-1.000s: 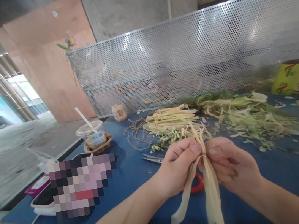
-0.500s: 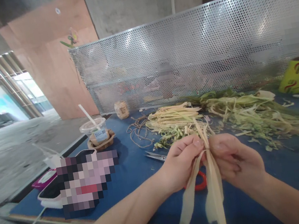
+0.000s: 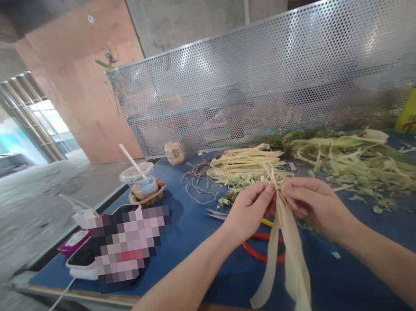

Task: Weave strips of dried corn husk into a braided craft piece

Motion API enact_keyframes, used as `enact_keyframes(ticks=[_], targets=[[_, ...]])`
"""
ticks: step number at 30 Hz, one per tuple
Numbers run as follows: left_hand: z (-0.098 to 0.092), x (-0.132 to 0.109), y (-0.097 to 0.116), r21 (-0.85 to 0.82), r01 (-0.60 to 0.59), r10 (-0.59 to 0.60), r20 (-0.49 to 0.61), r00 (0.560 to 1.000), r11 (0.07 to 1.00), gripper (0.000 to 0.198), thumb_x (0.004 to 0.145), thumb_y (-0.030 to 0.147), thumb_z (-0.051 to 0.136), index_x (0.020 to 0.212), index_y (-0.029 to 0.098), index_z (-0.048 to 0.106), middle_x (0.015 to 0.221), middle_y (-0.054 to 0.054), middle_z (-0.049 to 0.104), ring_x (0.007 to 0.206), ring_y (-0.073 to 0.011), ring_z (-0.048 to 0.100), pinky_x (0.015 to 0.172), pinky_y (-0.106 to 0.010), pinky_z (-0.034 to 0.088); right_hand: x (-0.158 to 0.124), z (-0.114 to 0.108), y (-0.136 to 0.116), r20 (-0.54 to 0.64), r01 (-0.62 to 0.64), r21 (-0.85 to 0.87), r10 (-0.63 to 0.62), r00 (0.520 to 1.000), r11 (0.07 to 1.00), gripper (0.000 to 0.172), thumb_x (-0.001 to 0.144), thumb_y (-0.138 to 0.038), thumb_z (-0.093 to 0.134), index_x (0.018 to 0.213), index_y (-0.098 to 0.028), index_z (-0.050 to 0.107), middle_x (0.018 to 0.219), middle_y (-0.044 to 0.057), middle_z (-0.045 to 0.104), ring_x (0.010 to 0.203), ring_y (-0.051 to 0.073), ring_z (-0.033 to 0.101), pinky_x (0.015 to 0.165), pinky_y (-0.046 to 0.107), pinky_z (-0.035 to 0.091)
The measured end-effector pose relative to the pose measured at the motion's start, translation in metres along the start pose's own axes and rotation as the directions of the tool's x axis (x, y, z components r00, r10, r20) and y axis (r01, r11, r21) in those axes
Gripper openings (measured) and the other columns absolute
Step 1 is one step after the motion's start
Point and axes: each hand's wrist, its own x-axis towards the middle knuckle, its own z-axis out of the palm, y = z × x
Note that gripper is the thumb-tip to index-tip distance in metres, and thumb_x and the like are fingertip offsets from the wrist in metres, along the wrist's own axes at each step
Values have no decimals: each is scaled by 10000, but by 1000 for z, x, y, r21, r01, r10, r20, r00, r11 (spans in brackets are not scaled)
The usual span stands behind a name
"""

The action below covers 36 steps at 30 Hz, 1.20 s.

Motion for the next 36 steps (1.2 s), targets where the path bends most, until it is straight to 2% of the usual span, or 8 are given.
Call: enact_keyframes(ticks=[8, 13, 16, 18, 22, 24, 27, 36], targets=[[-3, 1, -5, 51, 58, -54, -78, 996, 997, 374, 822, 465, 367, 693, 142, 506, 615, 4, 485, 561, -92, 442, 552, -220, 366, 6, -2, 0, -67, -7, -16, 6, 998, 1000, 308, 663, -359, 614, 490, -156, 460, 390, -62, 348, 362, 42, 272, 388, 203, 149], [-1, -2, -7, 13, 136, -136, 18, 991, 991, 341, 764, 449, 482, 906, 140, 512, 704, -6, 539, 626, -109, 496, 582, -223, 389, 10, -4, -2, -238, 55, -176, -97, 966, 983, 296, 641, -388, 621, 520, -165, 469, 444, -61, 360, 400, 51, 302, 383, 191, 204], [-1, -2, -7, 105, 169, -175, 53, 983, 980, 266, 723, 375, 553, 836, 137, 518, 663, 5, 531, 586, -98, 484, 553, -213, 383, 13, -7, 0, -211, -9, -274, -51, 976, 962, 313, 674, -412, 587, 530, -168, 454, 446, -64, 358, 403, 51, 311, 388, 186, 233], [-2, -1, -6, 137, 188, -191, 14, 981, 973, 196, 735, 334, 527, 762, 140, 505, 625, 13, 515, 552, -89, 473, 529, -208, 378, 16, -10, 3, -173, -65, -298, 13, 985, 952, 327, 686, -436, 571, 538, -170, 453, 436, -66, 358, 386, 49, 304, 376, 187, 228], [0, 1, -3, -10, 243, -243, 5, 970, 970, 137, 751, 284, 464, 732, 149, 480, 566, 26, 490, 493, -80, 459, 507, -219, 395, 22, -14, 11, -151, -93, -234, 58, 987, 968, 275, 703, -451, 561, 707, -177, 536, 528, -37, 488, 410, 70, 394, 381, 198, 289], [0, 2, -3, -124, 251, -250, 28, 968, 960, 146, 729, 289, 484, 697, 147, 476, 540, 23, 489, 490, -86, 467, 519, -235, 415, 22, -15, 11, -116, -84, -150, 67, 991, 985, 316, 706, -427, 575, 919, -194, 557, 747, 14, 601, 513, 98, 499, 434, 215, 370], [1, 2, -3, -253, 268, -263, 52, 963, 930, 163, 688, 298, 531, 665, 144, 483, 496, 23, 487, 479, -93, 471, 513, -244, 423, 20, -14, 8, -59, -41, -60, 38, 998, 997, 436, 731, -415, 563, 1120, -227, 505, 1046, 57, 588, 676, 129, 567, 556, 256, 446], [-3, 2, 0, -438, 254, -210, 147, 966, 862, 90, 689, 211, 540, 668, 129, 509, 471, 28, 435, 491, -99, 460, 498, -238, 399, 22, -21, 7, -12, 37, -164, -39, 999, 986, 258, 760, -402, 547, 876, -188, 633, 759, 26, 610, 669, 132, 533, 585, 244, 418]])
